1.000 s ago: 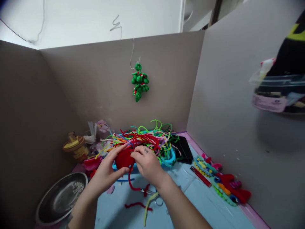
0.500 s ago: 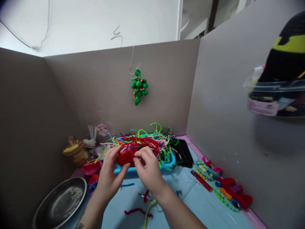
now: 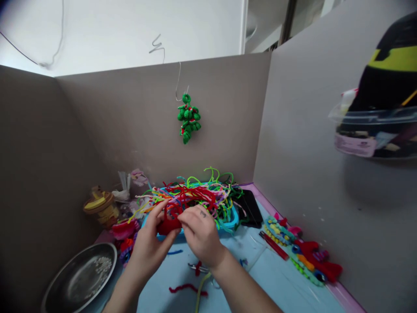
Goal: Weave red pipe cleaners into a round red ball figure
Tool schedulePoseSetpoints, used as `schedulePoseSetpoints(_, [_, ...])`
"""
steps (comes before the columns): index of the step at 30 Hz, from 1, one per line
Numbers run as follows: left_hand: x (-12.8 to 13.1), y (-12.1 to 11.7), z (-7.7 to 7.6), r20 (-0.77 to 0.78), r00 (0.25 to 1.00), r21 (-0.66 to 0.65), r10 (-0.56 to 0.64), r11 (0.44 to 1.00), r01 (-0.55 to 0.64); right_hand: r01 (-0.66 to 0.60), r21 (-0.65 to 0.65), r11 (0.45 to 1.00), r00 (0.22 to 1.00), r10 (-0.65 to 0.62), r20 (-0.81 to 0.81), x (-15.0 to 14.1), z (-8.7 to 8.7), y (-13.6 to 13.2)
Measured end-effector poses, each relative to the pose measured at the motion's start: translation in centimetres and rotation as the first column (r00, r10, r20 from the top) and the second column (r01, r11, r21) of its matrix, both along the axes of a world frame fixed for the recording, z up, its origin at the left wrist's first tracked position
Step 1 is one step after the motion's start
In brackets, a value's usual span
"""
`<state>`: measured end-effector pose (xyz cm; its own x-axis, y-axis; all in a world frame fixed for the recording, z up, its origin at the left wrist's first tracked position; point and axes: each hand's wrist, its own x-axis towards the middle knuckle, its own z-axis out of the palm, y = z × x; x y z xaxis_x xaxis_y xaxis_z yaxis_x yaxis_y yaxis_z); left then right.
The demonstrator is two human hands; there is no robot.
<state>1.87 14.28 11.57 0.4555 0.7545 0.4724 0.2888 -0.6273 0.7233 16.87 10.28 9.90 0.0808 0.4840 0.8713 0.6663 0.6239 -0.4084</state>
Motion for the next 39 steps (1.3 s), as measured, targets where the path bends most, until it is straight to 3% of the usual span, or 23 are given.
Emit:
schedulePoseSetpoints(4, [-0.2,-0.2,0.3,0.023,0.999,-0.044,-0.041,0.998,0.042,0.007,-0.012,1.0,0.996,-0.006,0.085,0.3,0.2,-0.2])
schedulePoseSetpoints(8, [-0.5,-0.1,1.1,0.119,0.988,-0.181,-0.102,0.976,0.122,-0.034,-0.072,0.997,0.989,0.044,0.141,0.7,1.0,-0.4])
schedulePoseSetpoints(10, [-0.8,0.2,1.4,0.202,0.965,-0.3,-0.169,0.927,0.226,-0.065,-0.115,0.991,0.987,0.081,0.137,1.0,1.4,-0.5])
schedulePoseSetpoints(12, [-1.2,0.6,1.7,0.286,0.925,-0.407,-0.25,0.842,0.353,-0.121,-0.17,0.978,0.983,0.142,0.116,1.3,1.7,-0.6])
schedulePoseSetpoints(15, [-1.8,1.1,1.8,0.363,0.876,-0.49,-0.318,0.734,0.47,-0.242,-0.254,0.937,0.957,0.273,0.096,1.7,2.2,-0.8])
schedulePoseSetpoints(17, [-2.0,1.3,1.8,0.386,0.861,-0.51,-0.33,0.702,0.497,-0.287,-0.286,0.914,0.94,0.327,0.101,1.7,2.5,-0.9])
schedulePoseSetpoints(20, [-2.1,1.3,1.7,0.415,0.848,-0.521,-0.329,0.678,0.518,-0.263,-0.295,0.919,0.944,0.308,0.118,1.4,2.6,-1.1])
schedulePoseSetpoints(23, [-1.9,1.3,1.5,0.416,0.849,-0.529,-0.325,0.673,0.517,-0.192,-0.262,0.946,0.963,0.233,0.138,0.9,2.4,-1.2])
schedulePoseSetpoints(26, [-1.7,1.2,1.6,0.375,0.872,-0.514,-0.313,0.713,0.477,-0.137,-0.206,0.969,0.973,0.171,0.156,0.8,2.0,-0.9])
schedulePoseSetpoints(31, [-1.4,0.9,1.8,0.291,0.924,-0.438,-0.249,0.824,0.36,-0.159,-0.217,0.963,0.969,0.194,0.151,1.2,1.8,-0.5])
schedulePoseSetpoints(39, [-1.3,0.9,1.0,0.243,0.941,-0.401,-0.237,0.858,0.32,-0.162,-0.256,0.953,0.964,0.208,0.167,1.3,2.0,-0.4])
